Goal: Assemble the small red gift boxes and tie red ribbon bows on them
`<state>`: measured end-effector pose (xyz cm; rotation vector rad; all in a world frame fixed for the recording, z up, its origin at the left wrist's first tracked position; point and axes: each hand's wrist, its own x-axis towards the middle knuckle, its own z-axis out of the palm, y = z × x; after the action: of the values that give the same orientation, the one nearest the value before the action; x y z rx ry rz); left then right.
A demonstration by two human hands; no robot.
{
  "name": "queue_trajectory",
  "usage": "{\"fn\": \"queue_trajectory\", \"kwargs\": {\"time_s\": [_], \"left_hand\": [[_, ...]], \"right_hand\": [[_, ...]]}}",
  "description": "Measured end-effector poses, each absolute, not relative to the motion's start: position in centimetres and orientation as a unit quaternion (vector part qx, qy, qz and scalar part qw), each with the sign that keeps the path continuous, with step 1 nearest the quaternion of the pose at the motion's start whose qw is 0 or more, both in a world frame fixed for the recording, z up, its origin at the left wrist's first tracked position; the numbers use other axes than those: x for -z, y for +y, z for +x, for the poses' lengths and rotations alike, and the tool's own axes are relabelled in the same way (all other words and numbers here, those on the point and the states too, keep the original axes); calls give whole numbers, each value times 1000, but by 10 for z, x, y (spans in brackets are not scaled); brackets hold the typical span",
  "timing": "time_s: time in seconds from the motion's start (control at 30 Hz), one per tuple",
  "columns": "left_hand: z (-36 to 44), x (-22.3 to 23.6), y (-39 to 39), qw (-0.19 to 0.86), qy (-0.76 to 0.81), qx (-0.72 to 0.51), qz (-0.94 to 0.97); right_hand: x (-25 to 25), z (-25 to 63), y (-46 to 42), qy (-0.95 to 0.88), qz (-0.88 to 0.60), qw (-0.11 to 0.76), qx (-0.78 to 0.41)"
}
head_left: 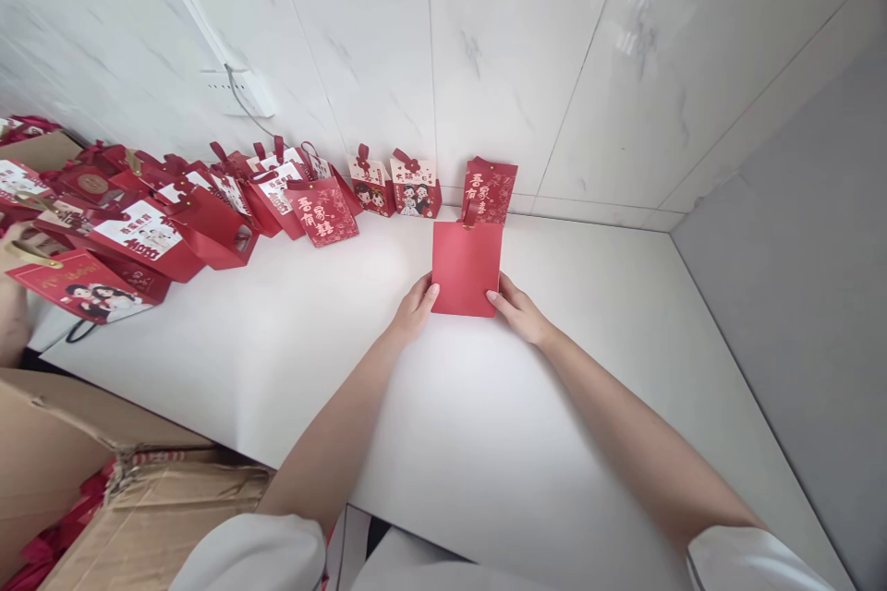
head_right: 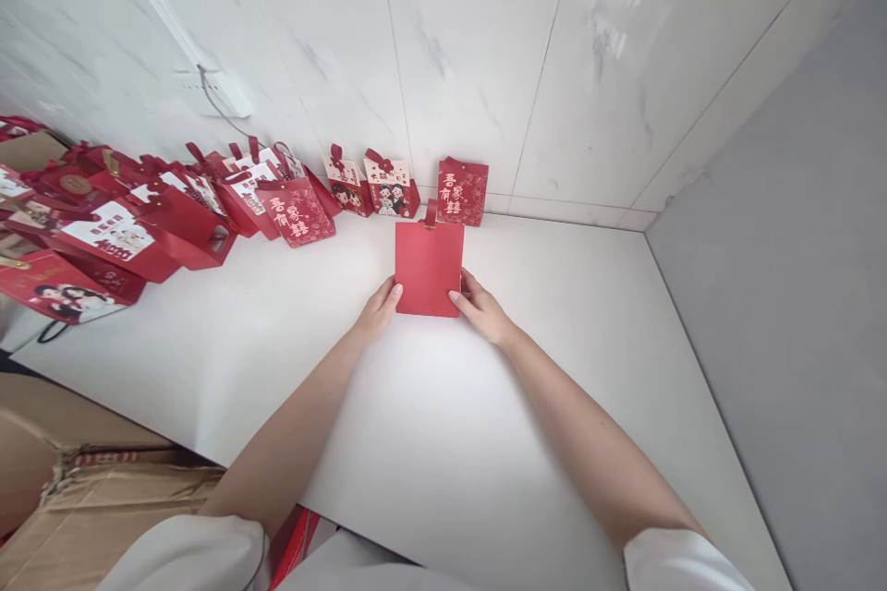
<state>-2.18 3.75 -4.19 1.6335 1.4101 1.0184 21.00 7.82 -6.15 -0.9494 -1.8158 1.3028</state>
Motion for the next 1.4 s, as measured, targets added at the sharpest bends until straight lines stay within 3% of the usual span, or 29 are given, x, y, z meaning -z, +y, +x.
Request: {"fn": "queue_trajectory", "kwargs": {"time_s": [0.53,0.77,1.4], "left_hand": [[-23,41,38,379,544,-399,634],[-28,51,43,435,510,-430,605],[-30,41,39,357,568,-390,631]], "right_hand": [[59,210,77,-703,-357,351,-505],[67,207,80,-698,-371,371,-487],[73,207,82,-714,-376,367,-463]]}}
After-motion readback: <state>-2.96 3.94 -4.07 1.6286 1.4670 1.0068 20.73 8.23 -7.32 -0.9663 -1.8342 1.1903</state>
